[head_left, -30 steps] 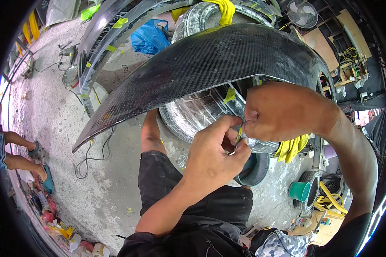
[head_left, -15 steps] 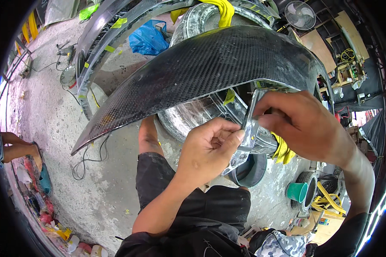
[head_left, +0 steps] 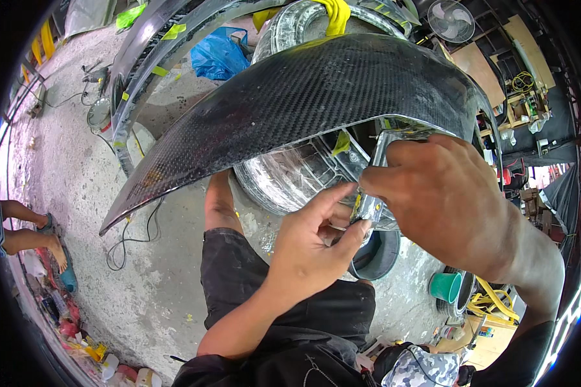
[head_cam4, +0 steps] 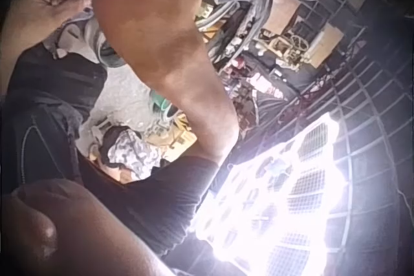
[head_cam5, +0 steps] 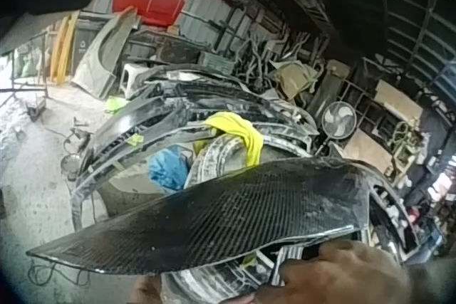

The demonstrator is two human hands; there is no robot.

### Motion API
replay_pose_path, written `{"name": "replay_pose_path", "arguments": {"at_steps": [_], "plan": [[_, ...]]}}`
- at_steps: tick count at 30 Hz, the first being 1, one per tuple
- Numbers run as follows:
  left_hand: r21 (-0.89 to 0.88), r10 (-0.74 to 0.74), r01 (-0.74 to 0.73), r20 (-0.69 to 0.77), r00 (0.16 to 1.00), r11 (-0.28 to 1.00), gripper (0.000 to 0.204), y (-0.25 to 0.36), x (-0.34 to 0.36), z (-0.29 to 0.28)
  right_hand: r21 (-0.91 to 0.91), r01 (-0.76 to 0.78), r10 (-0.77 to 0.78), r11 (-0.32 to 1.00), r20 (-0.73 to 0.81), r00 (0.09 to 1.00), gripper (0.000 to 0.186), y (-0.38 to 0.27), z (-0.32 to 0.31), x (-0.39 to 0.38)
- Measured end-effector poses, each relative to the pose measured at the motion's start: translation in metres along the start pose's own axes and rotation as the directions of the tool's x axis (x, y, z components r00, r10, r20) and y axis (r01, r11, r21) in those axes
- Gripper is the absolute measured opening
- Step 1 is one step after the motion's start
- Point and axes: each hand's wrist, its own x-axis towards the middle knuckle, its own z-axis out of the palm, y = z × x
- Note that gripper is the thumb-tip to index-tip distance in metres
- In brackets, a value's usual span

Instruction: The recorder prepares a carbon fiber or painted car fender by spraying it and attaching small components or brackets using tools.

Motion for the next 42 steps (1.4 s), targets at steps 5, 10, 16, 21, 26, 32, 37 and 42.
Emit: {"name": "replay_pose_path", "arguments": {"at_steps": [5,10,16,21,26,32,37,42], "plan": [[0.277,0.122,-0.124,0.022,0.992,0.953,0.048,-0.003,0.002,0.002,-0.111,0.045,-0.046,0.993,-0.009,0.999,0.015,-0.013,0.002,0.001],[0.323,0.127,-0.122,0.004,0.992,0.939,0.041,0.005,0.002,0.004,0.004,0.069,-0.068,0.998,-0.058,0.996,0.015,-0.014,0.004,0.005],[0.334,0.093,-0.101,0.038,0.995,0.937,0.031,0.008,0.005,-0.005,0.201,0.179,-0.154,0.963,-0.131,0.979,0.011,0.011,0.005,0.008],[0.232,0.086,-0.092,0.036,0.996,0.968,0.026,0.008,0.003,-0.005,0.104,-0.028,0.028,0.994,-0.003,1.0,0.015,0.005,-0.002,0.007],[-0.129,-0.262,0.256,-0.029,0.965,0.958,0.023,-0.014,0.009,-0.037,0.393,0.025,0.017,0.919,-0.104,0.994,0.013,0.008,0.012,-0.003],[-0.285,-0.15,0.172,0.098,0.984,0.943,0.049,0.008,0.001,-0.027,0.317,0.035,0.001,0.948,-0.114,0.993,0.011,0.013,0.012,-0.01],[0.062,0.008,-0.01,0.022,1.0,0.998,0.042,0.005,-0.003,-0.01,0.116,0.084,-0.083,0.99,-0.015,0.996,0.005,-0.001,0.004,0.005],[0.299,0.095,-0.096,0.016,0.995,0.949,0.023,0.013,0.001,-0.005,0.114,0.034,-0.047,0.993,0.107,0.993,0.006,-0.009,-0.002,0.013]]}}
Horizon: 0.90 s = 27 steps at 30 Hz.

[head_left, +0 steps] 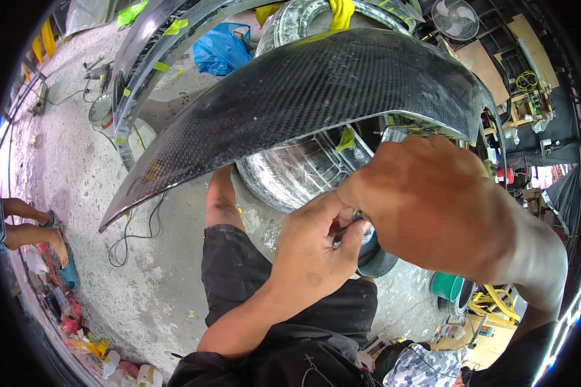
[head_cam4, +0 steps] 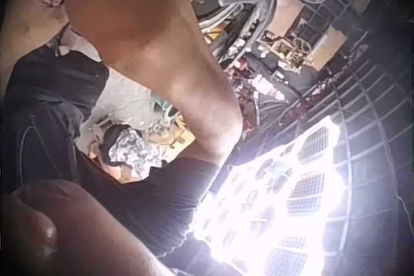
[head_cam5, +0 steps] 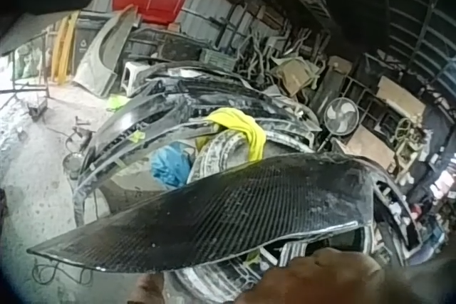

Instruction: The recorder prepares a carbon fiber or painted car fender by spraying it and attaching small components or brackets using tools.

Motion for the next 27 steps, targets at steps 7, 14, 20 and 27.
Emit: {"name": "replay_pose_path", "arguments": {"at_steps": [7,14,20,27], "plan": [[-0.088,-0.065,0.069,0.044,0.997,0.994,0.023,0.001,0.002,-0.002,0.238,-0.126,0.133,0.963,-0.015,0.991,0.006,0.022,0.005,-0.002],[-0.033,-0.017,0.017,0.016,1.0,0.999,0.02,0.003,0.002,-0.001,0.107,-0.064,0.07,0.992,-0.044,0.997,0.008,0.015,0.005,0.003],[0.003,0.024,-0.024,0.008,1.0,1.0,0.017,0.002,0.004,0.001,0.088,-0.019,0.015,0.996,0.047,0.999,0.007,0.016,0.0,0.007],[0.087,0.071,-0.072,0.02,0.997,0.994,0.019,0.002,0.004,0.001,0.174,0.058,-0.058,0.983,-0.003,0.998,0.004,0.029,0.012,0.01]]}}
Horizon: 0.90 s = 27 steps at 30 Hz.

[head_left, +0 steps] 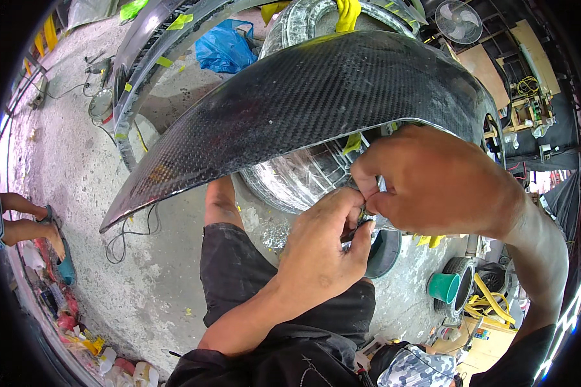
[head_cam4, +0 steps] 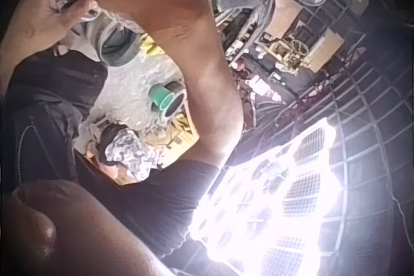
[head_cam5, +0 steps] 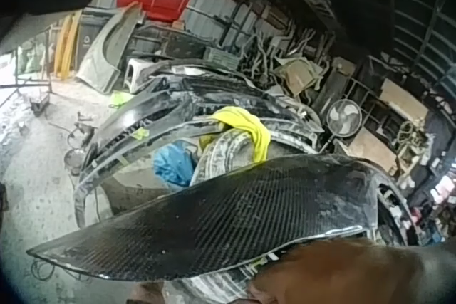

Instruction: The recorder prepares a carbon fiber or painted car fender by spraying it and attaching small components or brackets using tools.

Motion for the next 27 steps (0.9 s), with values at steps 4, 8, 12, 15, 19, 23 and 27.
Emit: {"name": "replay_pose_path", "arguments": {"at_steps": [4,8,12,15,19,23,27], "plan": [[0.02,-0.007,0.007,0.013,1.0,1.0,0.021,0.002,0.0,-0.002,0.058,0.012,-0.019,0.998,0.115,0.993,0.005,0.009,-0.005,0.002],[-0.033,-0.009,0.011,0.04,0.999,0.999,0.023,0.002,0.001,-0.004,-0.094,0.235,-0.229,0.967,0.069,0.971,0.006,0.011,-0.004,0.002],[-0.009,-0.018,0.019,0.056,0.998,1.0,0.024,0.001,0.0,-0.005,0.059,-0.014,0.01,0.998,0.052,0.999,0.005,0.007,0.0,0.004],[0.009,0.011,-0.012,0.039,0.999,1.0,0.022,0.001,0.0,-0.003,0.038,-0.052,0.048,0.998,0.095,0.994,0.005,0.002,-0.003,0.006],[-0.058,-0.008,0.01,0.034,0.999,0.998,0.02,-0.001,0.0,-0.001,0.026,-0.1,0.096,0.995,0.119,0.988,0.006,0.001,-0.001,0.005],[-0.173,-0.085,0.089,0.031,0.996,0.981,0.02,-0.002,-0.002,0.0,0.01,-0.055,0.055,0.998,0.027,0.998,0.009,0.001,0.007,-0.005],[-0.558,-0.254,0.289,0.142,0.957,0.778,0.017,-0.01,-0.002,-0.012,0.286,-0.092,0.136,0.954,-0.137,0.981,0.007,-0.004,-0.001,-0.02]]}}
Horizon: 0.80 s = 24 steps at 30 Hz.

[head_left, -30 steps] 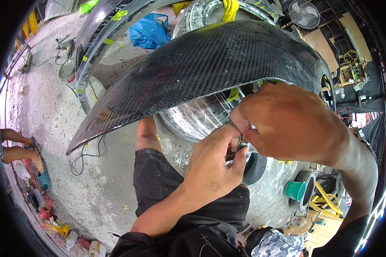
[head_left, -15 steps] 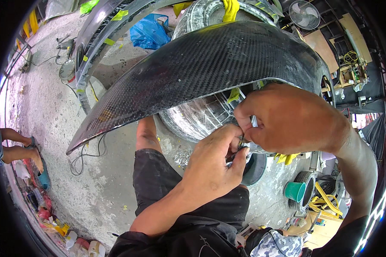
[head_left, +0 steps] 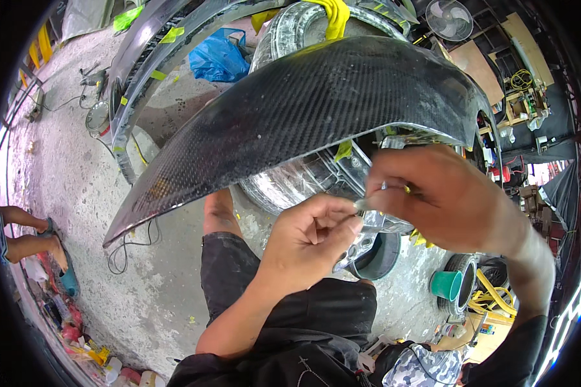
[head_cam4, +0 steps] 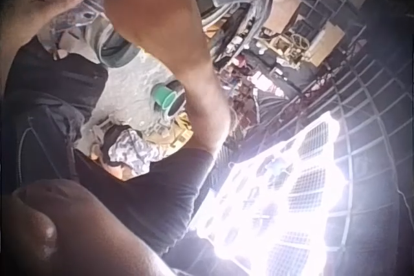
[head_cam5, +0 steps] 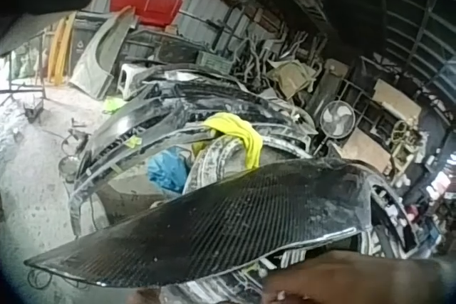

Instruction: The recorder prepares a carbon fiber or painted car fender by spraying it and attaching small components or brackets using tools.

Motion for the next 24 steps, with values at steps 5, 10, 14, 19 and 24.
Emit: {"name": "replay_pose_path", "arguments": {"at_steps": [5,10,14,19,24], "plan": [[0.072,-0.105,0.103,0.031,0.994,0.992,0.009,-0.001,0.009,-0.005,-0.045,-0.118,0.112,0.992,-0.123,0.986,0.009,0.001,-0.002,-0.031],[-0.011,-0.122,0.122,-0.042,0.992,0.992,0.021,-0.011,0.006,-0.008,-0.505,0.092,-0.156,0.858,-0.086,0.984,0.03,-0.007,0.007,-0.028],[-0.205,-0.085,0.068,-0.078,0.993,0.976,0.024,-0.012,-0.015,0.007,-0.596,0.212,-0.288,0.775,-0.034,0.957,0.026,0.002,0.013,-0.022],[0.049,0.093,-0.089,-0.088,0.992,0.995,0.046,-0.018,-0.025,0.024,-0.674,0.388,-0.554,0.629,-0.039,0.831,0.015,0.021,0.026,-0.017],[0.247,0.164,-0.127,-0.132,0.978,0.961,0.04,-0.028,-0.025,0.027,-0.69,0.426,-0.624,0.585,-0.047,0.78,0.015,0.027,0.03,-0.015]]}}
